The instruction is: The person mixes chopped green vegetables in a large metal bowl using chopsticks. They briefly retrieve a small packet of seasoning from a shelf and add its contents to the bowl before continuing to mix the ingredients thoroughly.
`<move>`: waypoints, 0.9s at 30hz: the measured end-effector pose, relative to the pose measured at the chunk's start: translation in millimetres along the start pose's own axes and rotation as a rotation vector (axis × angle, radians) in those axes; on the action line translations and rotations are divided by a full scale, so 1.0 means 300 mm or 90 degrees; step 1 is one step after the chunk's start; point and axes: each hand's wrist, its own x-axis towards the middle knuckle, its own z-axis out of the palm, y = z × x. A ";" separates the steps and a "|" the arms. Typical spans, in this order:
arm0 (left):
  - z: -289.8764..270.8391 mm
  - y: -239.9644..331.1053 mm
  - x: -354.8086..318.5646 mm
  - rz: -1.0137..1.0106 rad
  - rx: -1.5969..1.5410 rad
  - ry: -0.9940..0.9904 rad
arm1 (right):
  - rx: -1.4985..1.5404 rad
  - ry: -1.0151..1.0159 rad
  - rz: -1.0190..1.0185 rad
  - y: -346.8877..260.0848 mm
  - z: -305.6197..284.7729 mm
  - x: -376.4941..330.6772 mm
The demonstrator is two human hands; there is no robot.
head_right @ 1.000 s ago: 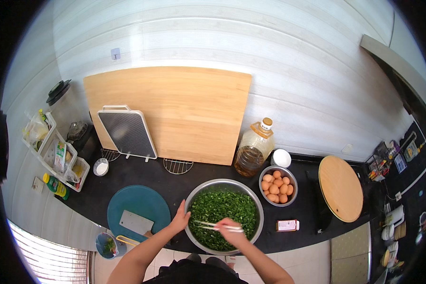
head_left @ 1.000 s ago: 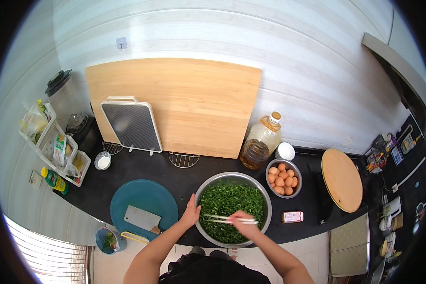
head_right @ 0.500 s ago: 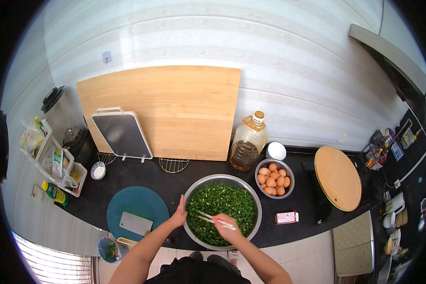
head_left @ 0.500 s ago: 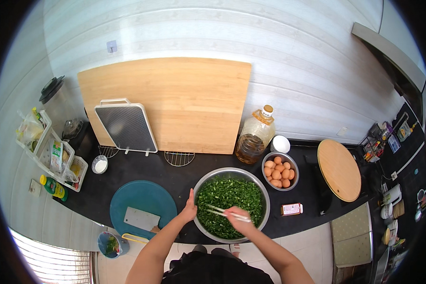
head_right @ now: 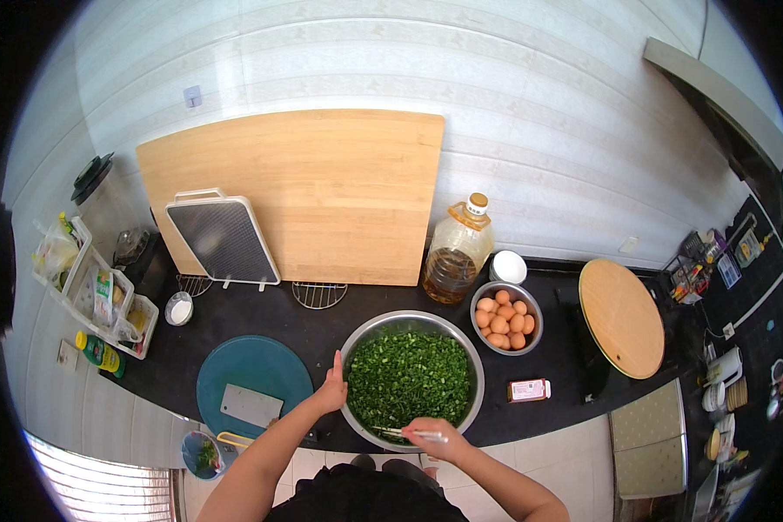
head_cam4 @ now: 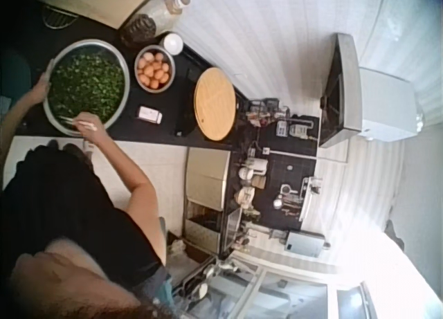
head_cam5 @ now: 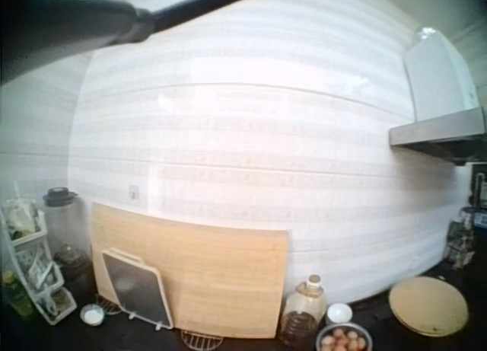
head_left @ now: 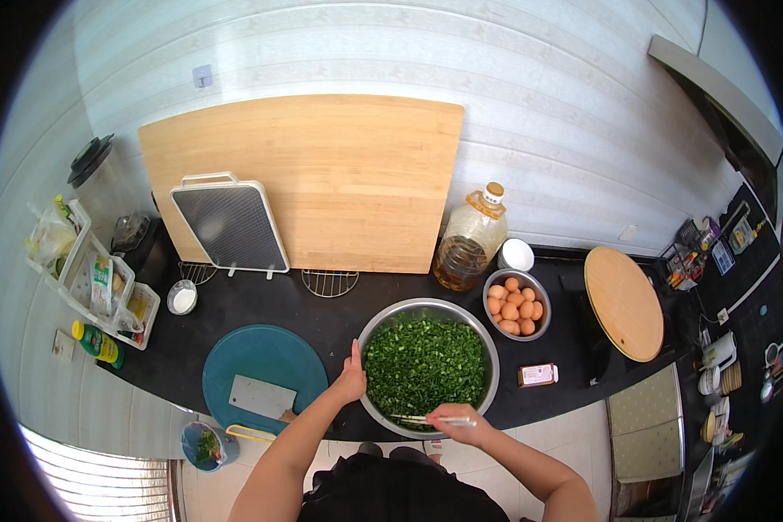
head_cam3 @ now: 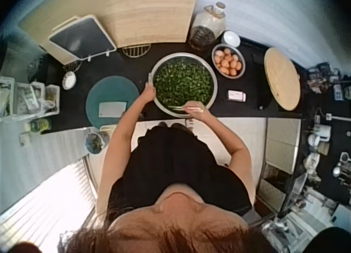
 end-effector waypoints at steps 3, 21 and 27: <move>-0.006 0.005 -0.002 -0.017 0.012 -0.009 | -0.171 -0.020 -0.099 0.065 0.007 -0.007; 0.047 -0.064 0.021 0.054 0.016 0.030 | -0.017 0.092 0.017 0.111 0.051 0.031; 0.017 -0.032 -0.004 0.031 0.014 -0.006 | -0.286 0.194 -0.025 0.173 -0.128 0.066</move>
